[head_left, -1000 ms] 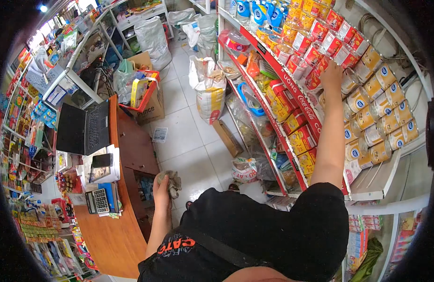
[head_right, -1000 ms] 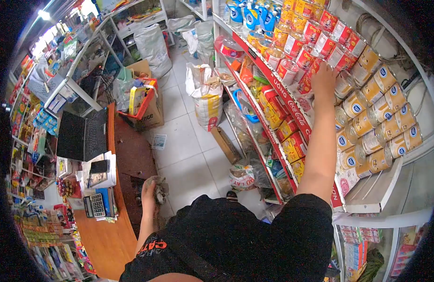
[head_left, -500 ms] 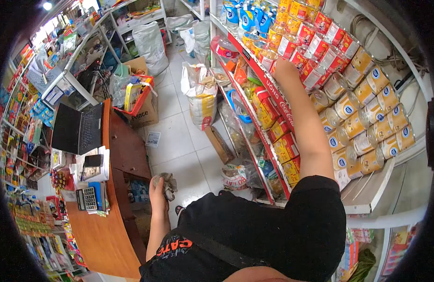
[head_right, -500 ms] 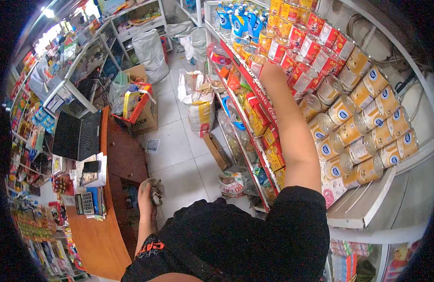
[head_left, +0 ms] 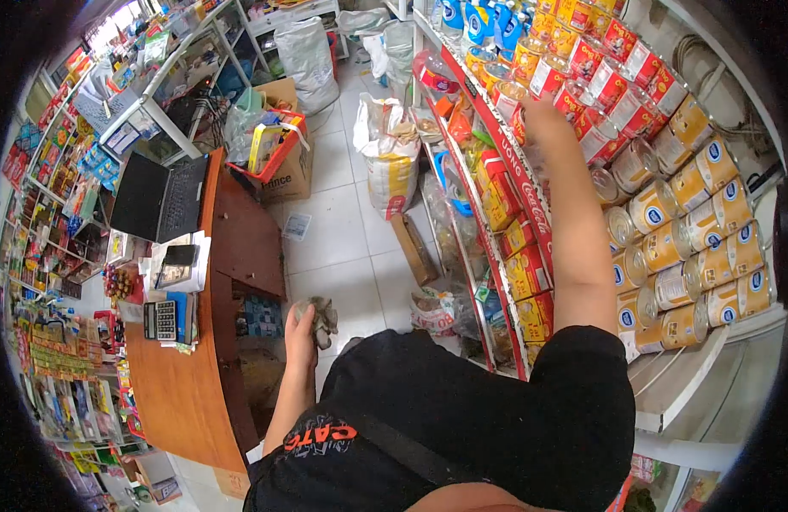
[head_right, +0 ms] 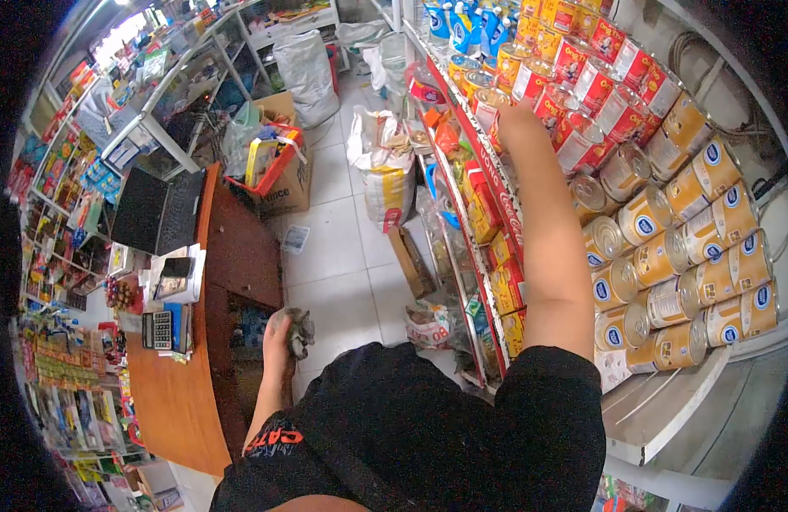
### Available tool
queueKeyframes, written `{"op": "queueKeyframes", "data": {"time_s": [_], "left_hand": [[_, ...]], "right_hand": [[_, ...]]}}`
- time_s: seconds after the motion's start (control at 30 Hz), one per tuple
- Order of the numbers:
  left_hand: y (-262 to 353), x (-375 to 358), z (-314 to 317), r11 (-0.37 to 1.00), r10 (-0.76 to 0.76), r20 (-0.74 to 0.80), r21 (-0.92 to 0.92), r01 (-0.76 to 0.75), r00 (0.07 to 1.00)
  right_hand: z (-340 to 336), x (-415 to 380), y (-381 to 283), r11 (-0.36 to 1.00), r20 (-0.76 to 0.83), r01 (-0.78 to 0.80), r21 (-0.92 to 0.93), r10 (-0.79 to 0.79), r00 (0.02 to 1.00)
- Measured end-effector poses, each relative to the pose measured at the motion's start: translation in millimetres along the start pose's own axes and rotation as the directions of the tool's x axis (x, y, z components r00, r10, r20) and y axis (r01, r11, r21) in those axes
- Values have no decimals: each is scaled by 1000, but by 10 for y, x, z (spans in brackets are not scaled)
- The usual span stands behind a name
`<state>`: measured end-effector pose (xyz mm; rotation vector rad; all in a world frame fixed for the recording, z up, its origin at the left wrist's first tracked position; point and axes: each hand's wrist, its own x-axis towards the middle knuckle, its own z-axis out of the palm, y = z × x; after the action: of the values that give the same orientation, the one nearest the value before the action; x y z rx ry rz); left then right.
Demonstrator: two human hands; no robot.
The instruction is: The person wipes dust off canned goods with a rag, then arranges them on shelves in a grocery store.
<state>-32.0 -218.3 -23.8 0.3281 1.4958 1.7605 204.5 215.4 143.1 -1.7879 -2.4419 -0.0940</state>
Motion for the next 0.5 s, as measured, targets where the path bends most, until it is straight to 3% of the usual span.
{"op": "queueKeyframes", "data": {"time_s": [0.07,0.1,0.17,0.23,0.27,0.3,0.37,0.43,0.47,0.5], "left_hand": [[25,19,44,998,52,4,40,-52,999],[-29,84,-86,999,-53,117,11,53,992],[93,67,78,998,-61,60,18,60,996],[146,85,184,994,-77,32,79,74,997],[121,110,157,983,-109,104,161,92,989],[78,161,95,965,-146,174,241,102,974],[55,215,140,932,-172,249,354,75,953],[68,214,358,837,156,273,474,-274,949],[98,198,481,735,311,300,526,-428,902],[232,154,640,739,316,312,510,-439,896]], "right_hand": [[-115,-64,31,993,44,86,-78,-83,996],[-198,-76,41,990,88,93,-103,-84,993],[-336,-130,30,983,182,108,-148,-80,980],[-521,-217,-11,984,142,82,-160,-59,988],[-615,-266,-37,984,122,68,-165,-48,991],[-689,-341,-56,981,-42,142,-131,-149,988],[-815,-520,-110,949,-369,298,-100,-314,875],[-970,-620,-266,826,-473,558,-84,-526,707],[-1053,-727,-424,756,-445,655,-13,-591,673],[-1093,-851,-610,672,-425,738,63,-651,629]]}}
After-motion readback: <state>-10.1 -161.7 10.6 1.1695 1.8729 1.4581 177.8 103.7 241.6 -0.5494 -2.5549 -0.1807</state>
